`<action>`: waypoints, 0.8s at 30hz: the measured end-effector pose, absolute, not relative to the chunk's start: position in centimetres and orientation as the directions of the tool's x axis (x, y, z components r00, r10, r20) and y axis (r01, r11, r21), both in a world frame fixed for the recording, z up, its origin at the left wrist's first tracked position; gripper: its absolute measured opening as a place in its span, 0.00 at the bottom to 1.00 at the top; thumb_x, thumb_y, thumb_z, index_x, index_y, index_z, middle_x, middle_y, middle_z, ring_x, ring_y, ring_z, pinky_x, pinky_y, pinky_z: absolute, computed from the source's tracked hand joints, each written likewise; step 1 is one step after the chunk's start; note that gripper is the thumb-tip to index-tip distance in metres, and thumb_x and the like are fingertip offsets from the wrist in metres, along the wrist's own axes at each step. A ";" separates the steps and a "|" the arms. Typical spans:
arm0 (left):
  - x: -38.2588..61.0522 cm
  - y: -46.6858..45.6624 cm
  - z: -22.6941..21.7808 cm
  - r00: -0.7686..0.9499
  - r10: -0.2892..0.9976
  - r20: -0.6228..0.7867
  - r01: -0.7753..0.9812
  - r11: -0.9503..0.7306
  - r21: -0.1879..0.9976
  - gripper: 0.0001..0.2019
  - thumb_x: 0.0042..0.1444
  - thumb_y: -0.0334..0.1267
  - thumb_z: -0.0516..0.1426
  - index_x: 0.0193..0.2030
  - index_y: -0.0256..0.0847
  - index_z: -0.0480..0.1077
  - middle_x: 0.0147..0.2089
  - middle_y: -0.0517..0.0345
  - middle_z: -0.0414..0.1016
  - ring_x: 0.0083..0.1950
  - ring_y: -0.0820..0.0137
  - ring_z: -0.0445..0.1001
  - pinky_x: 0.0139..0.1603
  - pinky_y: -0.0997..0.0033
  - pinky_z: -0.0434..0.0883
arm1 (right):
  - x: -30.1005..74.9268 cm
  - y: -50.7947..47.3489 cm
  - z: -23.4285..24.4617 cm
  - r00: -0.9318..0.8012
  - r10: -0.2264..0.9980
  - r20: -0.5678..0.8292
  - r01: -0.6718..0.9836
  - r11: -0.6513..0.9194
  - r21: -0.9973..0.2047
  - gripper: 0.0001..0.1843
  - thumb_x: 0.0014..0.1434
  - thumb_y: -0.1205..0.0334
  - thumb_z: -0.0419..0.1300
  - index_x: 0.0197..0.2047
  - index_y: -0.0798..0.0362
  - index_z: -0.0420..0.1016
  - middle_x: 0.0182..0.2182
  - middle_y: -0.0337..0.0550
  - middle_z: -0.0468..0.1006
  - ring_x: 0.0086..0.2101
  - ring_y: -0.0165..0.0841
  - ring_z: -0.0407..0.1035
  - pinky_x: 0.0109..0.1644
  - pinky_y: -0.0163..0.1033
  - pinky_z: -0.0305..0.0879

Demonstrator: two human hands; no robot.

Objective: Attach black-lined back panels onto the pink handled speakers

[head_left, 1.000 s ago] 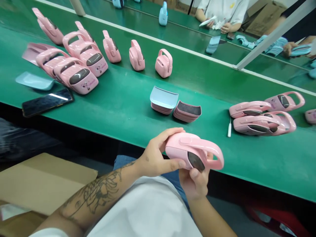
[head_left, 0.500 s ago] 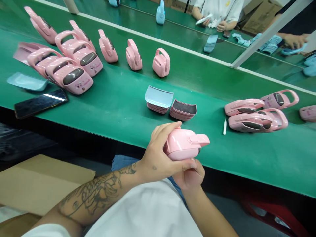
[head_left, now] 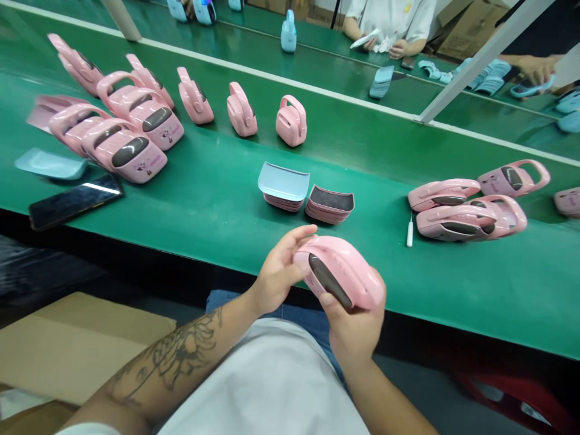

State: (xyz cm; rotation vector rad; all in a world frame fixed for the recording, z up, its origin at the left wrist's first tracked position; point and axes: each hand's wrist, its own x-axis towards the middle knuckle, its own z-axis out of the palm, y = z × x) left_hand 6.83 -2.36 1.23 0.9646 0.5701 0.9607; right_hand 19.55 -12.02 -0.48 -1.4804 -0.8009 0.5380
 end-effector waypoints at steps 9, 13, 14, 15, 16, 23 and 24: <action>8.7 -0.5 2.7 0.365 0.827 -0.428 -0.502 0.562 0.657 0.13 0.53 0.40 0.56 0.28 0.35 0.80 0.39 0.47 0.83 0.40 0.61 0.78 0.45 0.62 0.75 | 19.2 -13.3 -0.1 0.247 0.818 0.520 0.661 0.249 -0.707 0.42 0.51 0.41 0.78 0.62 0.47 0.69 0.54 0.51 0.67 0.53 0.50 0.66 0.54 0.57 0.67; 8.9 -0.1 2.4 0.405 0.770 -0.492 -0.516 0.637 0.572 0.16 0.51 0.43 0.54 0.27 0.34 0.78 0.34 0.47 0.81 0.32 0.64 0.76 0.39 0.63 0.74 | 20.0 -13.4 -0.7 0.261 0.831 0.492 0.618 0.248 -0.746 0.39 0.52 0.45 0.77 0.62 0.46 0.69 0.54 0.51 0.67 0.53 0.51 0.65 0.54 0.58 0.67; 9.0 -0.1 2.3 0.411 0.765 -0.495 -0.514 0.643 0.567 0.16 0.51 0.43 0.54 0.27 0.34 0.78 0.33 0.47 0.81 0.32 0.65 0.75 0.39 0.63 0.73 | 20.2 -13.5 -0.8 0.264 0.830 0.492 0.618 0.246 -0.747 0.38 0.52 0.45 0.77 0.62 0.45 0.69 0.54 0.51 0.67 0.53 0.51 0.65 0.55 0.60 0.67; 9.1 -0.2 2.2 0.415 0.764 -0.494 -0.509 0.645 0.570 0.15 0.50 0.43 0.54 0.27 0.34 0.77 0.32 0.48 0.80 0.31 0.65 0.75 0.39 0.64 0.73 | 20.3 -13.6 -0.9 0.266 0.829 0.492 0.620 0.243 -0.746 0.38 0.53 0.44 0.76 0.61 0.45 0.70 0.54 0.51 0.67 0.53 0.51 0.65 0.56 0.61 0.66; 9.1 -0.3 2.2 0.417 0.765 -0.490 -0.502 0.644 0.578 0.15 0.50 0.43 0.54 0.27 0.35 0.77 0.31 0.48 0.80 0.31 0.65 0.74 0.39 0.64 0.73 | 20.4 -13.6 -1.0 0.265 0.829 0.493 0.624 0.242 -0.743 0.37 0.53 0.44 0.76 0.61 0.45 0.70 0.54 0.51 0.67 0.54 0.52 0.65 0.57 0.61 0.66; 9.1 -0.5 2.2 0.421 0.793 -0.440 -0.455 0.604 0.654 0.14 0.53 0.44 0.54 0.32 0.37 0.76 0.29 0.52 0.78 0.31 0.66 0.74 0.38 0.65 0.70 | 20.5 -13.9 -0.3 0.232 0.822 0.520 0.617 0.289 -0.732 0.23 0.59 0.48 0.74 0.56 0.43 0.79 0.59 0.51 0.65 0.52 0.48 0.68 0.54 0.57 0.68; 9.1 -0.4 2.2 0.422 0.796 -0.434 -0.453 0.600 0.659 0.15 0.53 0.44 0.54 0.32 0.37 0.77 0.29 0.52 0.78 0.32 0.65 0.74 0.38 0.65 0.70 | 20.6 -14.0 -0.3 0.227 0.816 0.532 0.622 0.299 -0.724 0.21 0.60 0.49 0.73 0.55 0.44 0.80 0.59 0.51 0.65 0.52 0.47 0.69 0.54 0.57 0.69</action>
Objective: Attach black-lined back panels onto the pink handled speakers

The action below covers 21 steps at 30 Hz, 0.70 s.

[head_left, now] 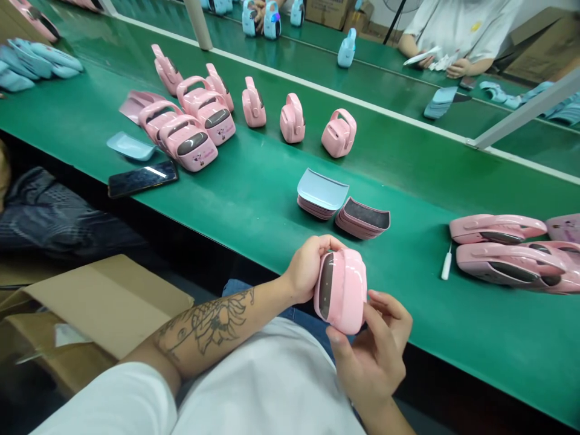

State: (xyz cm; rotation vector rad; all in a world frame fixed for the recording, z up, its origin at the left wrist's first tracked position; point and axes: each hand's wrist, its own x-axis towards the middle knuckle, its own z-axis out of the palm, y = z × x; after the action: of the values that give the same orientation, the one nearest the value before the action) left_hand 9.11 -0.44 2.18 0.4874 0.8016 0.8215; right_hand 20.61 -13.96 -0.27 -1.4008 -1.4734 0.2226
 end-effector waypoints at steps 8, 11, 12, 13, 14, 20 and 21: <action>8.3 -0.5 1.4 0.454 0.846 -0.281 -0.476 0.496 0.726 0.17 0.54 0.46 0.63 0.43 0.35 0.84 0.44 0.47 0.84 0.46 0.60 0.78 0.48 0.64 0.72 | 20.4 -13.6 -0.2 0.273 0.739 0.616 0.653 0.328 -0.683 0.12 0.65 0.54 0.70 0.49 0.50 0.81 0.58 0.54 0.69 0.51 0.48 0.73 0.48 0.55 0.75; 8.1 -1.1 0.6 0.511 0.836 -0.200 -0.553 0.498 0.668 0.26 0.55 0.55 0.70 0.54 0.39 0.84 0.52 0.47 0.84 0.49 0.61 0.79 0.52 0.64 0.73 | 19.8 -13.1 0.0 0.363 0.672 0.646 0.587 0.374 -0.718 0.09 0.65 0.61 0.70 0.48 0.51 0.81 0.56 0.54 0.73 0.50 0.46 0.74 0.45 0.52 0.74; 8.2 -1.3 0.3 0.516 0.831 -0.208 -0.567 0.513 0.645 0.28 0.55 0.58 0.70 0.56 0.41 0.83 0.52 0.48 0.84 0.48 0.62 0.79 0.52 0.65 0.73 | 19.6 -13.0 -0.1 0.367 0.663 0.652 0.580 0.386 -0.718 0.09 0.65 0.62 0.70 0.49 0.51 0.82 0.55 0.54 0.73 0.50 0.46 0.74 0.45 0.51 0.74; 8.3 -1.5 0.0 0.513 0.828 -0.228 -0.569 0.527 0.631 0.29 0.54 0.60 0.70 0.56 0.42 0.83 0.50 0.49 0.85 0.46 0.63 0.79 0.51 0.66 0.74 | 19.4 -13.0 -0.1 0.357 0.664 0.657 0.582 0.392 -0.713 0.09 0.65 0.63 0.70 0.48 0.51 0.82 0.55 0.53 0.73 0.50 0.45 0.73 0.46 0.51 0.73; 8.4 -1.7 -0.3 0.507 0.825 -0.252 -0.561 0.537 0.630 0.30 0.54 0.61 0.70 0.56 0.42 0.82 0.49 0.49 0.85 0.44 0.65 0.79 0.49 0.67 0.74 | 19.2 -13.0 -0.1 0.345 0.667 0.661 0.590 0.393 -0.705 0.09 0.64 0.62 0.70 0.48 0.51 0.82 0.55 0.52 0.73 0.50 0.44 0.73 0.47 0.50 0.72; 7.6 -0.6 -0.9 0.483 0.854 -0.192 -0.311 0.372 0.875 0.28 0.70 0.61 0.57 0.63 0.42 0.77 0.58 0.45 0.82 0.52 0.62 0.81 0.52 0.65 0.77 | 21.1 -11.2 2.2 0.415 0.766 0.491 0.587 0.187 -0.788 0.09 0.66 0.56 0.69 0.36 0.51 0.80 0.39 0.41 0.69 0.36 0.33 0.68 0.37 0.38 0.66; 7.0 0.1 -0.9 0.462 0.881 -0.100 -0.237 0.232 0.944 0.25 0.72 0.57 0.56 0.64 0.42 0.76 0.59 0.45 0.81 0.54 0.61 0.81 0.54 0.63 0.77 | 22.3 -10.2 2.9 0.458 0.766 0.451 0.587 0.121 -0.800 0.11 0.67 0.54 0.68 0.34 0.51 0.81 0.38 0.40 0.69 0.34 0.31 0.66 0.35 0.37 0.64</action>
State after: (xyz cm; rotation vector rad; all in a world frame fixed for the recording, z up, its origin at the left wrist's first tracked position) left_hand 6.97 0.05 -0.86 1.0615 0.7481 0.8758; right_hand 22.26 -10.24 2.89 -1.5615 -1.2203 0.1946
